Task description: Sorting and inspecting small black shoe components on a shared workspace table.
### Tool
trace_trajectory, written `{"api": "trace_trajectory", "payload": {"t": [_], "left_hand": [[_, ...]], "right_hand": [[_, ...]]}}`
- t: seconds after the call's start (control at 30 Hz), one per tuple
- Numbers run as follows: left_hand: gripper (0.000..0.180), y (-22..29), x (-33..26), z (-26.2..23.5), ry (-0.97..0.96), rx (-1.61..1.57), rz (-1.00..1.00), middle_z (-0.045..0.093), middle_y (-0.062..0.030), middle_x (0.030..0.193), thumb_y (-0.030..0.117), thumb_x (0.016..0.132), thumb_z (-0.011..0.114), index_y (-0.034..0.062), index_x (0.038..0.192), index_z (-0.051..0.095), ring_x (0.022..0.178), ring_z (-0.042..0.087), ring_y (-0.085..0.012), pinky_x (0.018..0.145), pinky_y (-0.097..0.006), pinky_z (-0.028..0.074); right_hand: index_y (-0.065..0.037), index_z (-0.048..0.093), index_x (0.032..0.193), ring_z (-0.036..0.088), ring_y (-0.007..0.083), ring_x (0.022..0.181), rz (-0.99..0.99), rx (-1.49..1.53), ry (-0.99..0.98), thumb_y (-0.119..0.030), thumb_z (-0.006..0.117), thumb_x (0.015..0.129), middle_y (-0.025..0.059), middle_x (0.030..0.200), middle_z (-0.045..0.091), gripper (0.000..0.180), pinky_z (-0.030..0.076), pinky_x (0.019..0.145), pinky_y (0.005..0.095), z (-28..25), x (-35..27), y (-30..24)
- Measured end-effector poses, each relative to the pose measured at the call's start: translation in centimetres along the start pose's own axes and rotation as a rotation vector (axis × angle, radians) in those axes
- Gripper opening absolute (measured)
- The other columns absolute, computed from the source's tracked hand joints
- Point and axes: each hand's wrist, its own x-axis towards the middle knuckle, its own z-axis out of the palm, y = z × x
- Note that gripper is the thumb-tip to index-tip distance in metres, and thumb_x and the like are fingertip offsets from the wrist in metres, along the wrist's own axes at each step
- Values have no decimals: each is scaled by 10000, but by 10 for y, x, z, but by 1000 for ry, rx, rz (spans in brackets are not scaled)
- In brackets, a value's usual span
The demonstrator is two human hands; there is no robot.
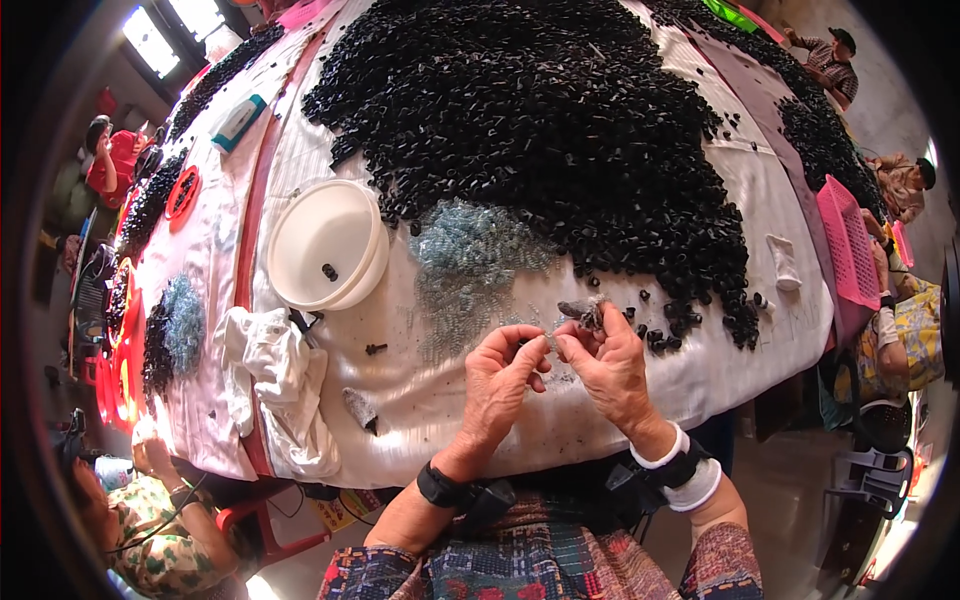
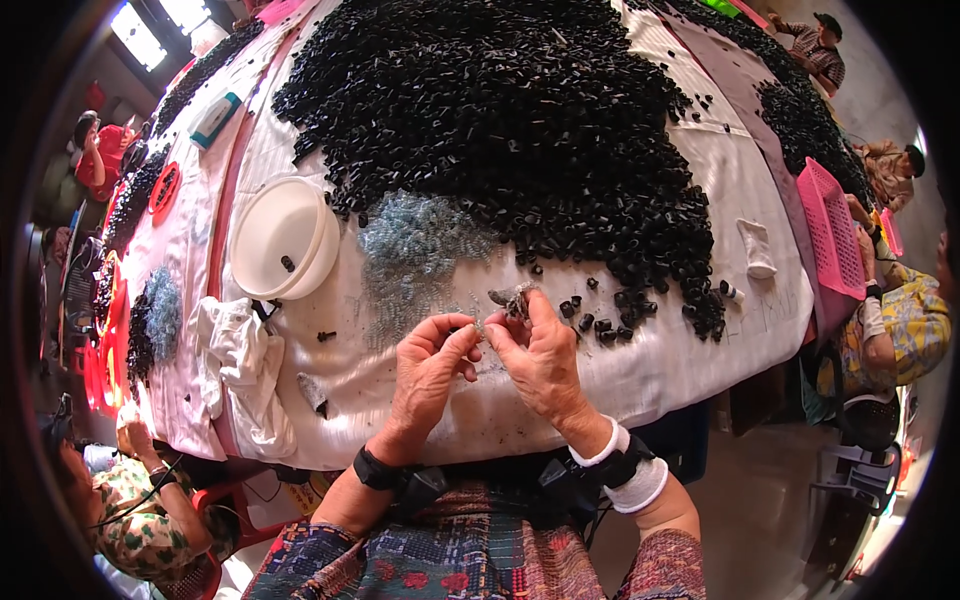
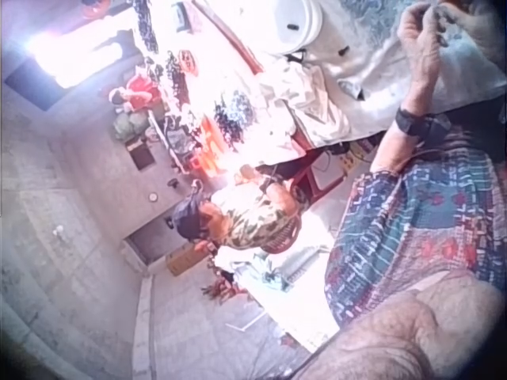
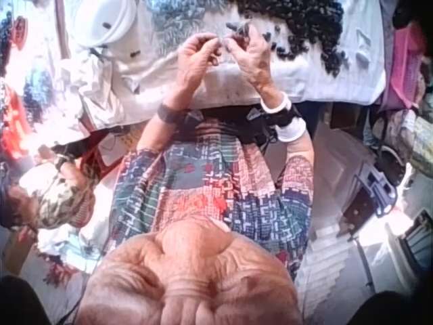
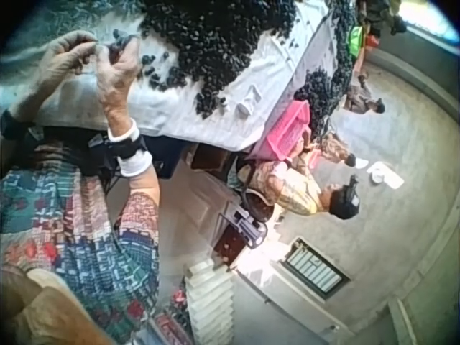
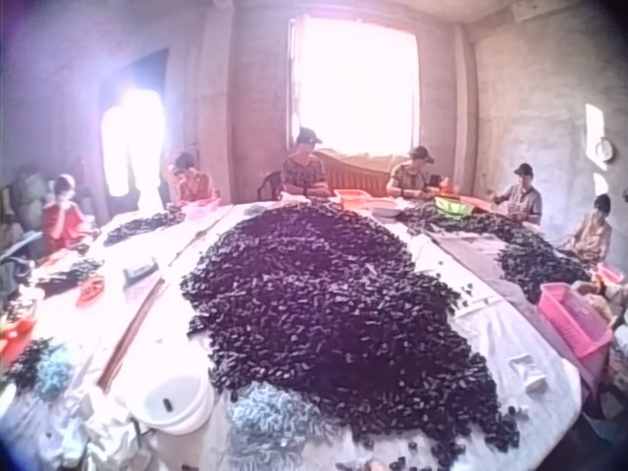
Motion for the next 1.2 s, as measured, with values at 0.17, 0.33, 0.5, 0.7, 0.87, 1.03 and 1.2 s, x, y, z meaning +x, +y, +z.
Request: {"api": "trace_trajectory", "payload": {"t": [0.17,0.33,0.5,0.7,0.87,1.03,1.2], "left_hand": [[248,3,1,-11,-18,132,-78,595,-29,831,119,901,610,-10,1109,574,666,551,-67,539,-194,462],[319,0,-2,-11,-106,129,-79,587,-44,918,109,920,570,-18,1210,530,690,568,-86,571,-206,480],[361,1,-2,-11,-273,17,18,600,-86,1030,102,937,546,-30,1257,442,881,641,-162,630,-222,513],[284,8,-8,-6,-304,-21,-46,651,-110,982,102,907,597,-16,1152,515,841,675,-205,628,-258,546],[215,3,-9,-7,-279,19,24,675,-91,893,83,860,660,-19,1043,610,791,669,-158,610,-234,536],[231,5,-11,-3,-199,110,61,676,-84,872,55,835,684,-25,1041,618,781,656,-131,615,-229,531],[215,2,-8,-6,-220,-4,5,677,-91,895,55,836,682,-29,1024,621,790,658,-141,632,-243,534]], "right_hand": [[-15,524,993,619,74,769,-40,-27,12,-29,641,840,30,845,650,193,508,701,241,-10,-1,7],[-12,524,996,622,78,781,-34,-55,27,-20,630,845,34,865,650,185,506,709,237,-14,-3,6],[-3,532,1067,636,102,821,-135,57,17,18,602,853,61,901,644,226,521,729,240,-12,-9,-10],[0,548,1031,658,135,775,-244,-71,-44,36,623,827,72,874,658,220,530,675,251,-17,-7,-24],[0,560,1007,658,145,739,-391,-176,-59,48,632,809,72,836,657,217,521,641,252,-20,-6,-22],[3,572,1041,664,167,738,-572,-405,-108,63,631,796,88,870,662,259,534,630,266,-23,-9,-23],[0,594,1090,647,135,839,-409,-265,-15,72,612,810,83,965,682,290,515,721,255,-22,-15,-24]]}}
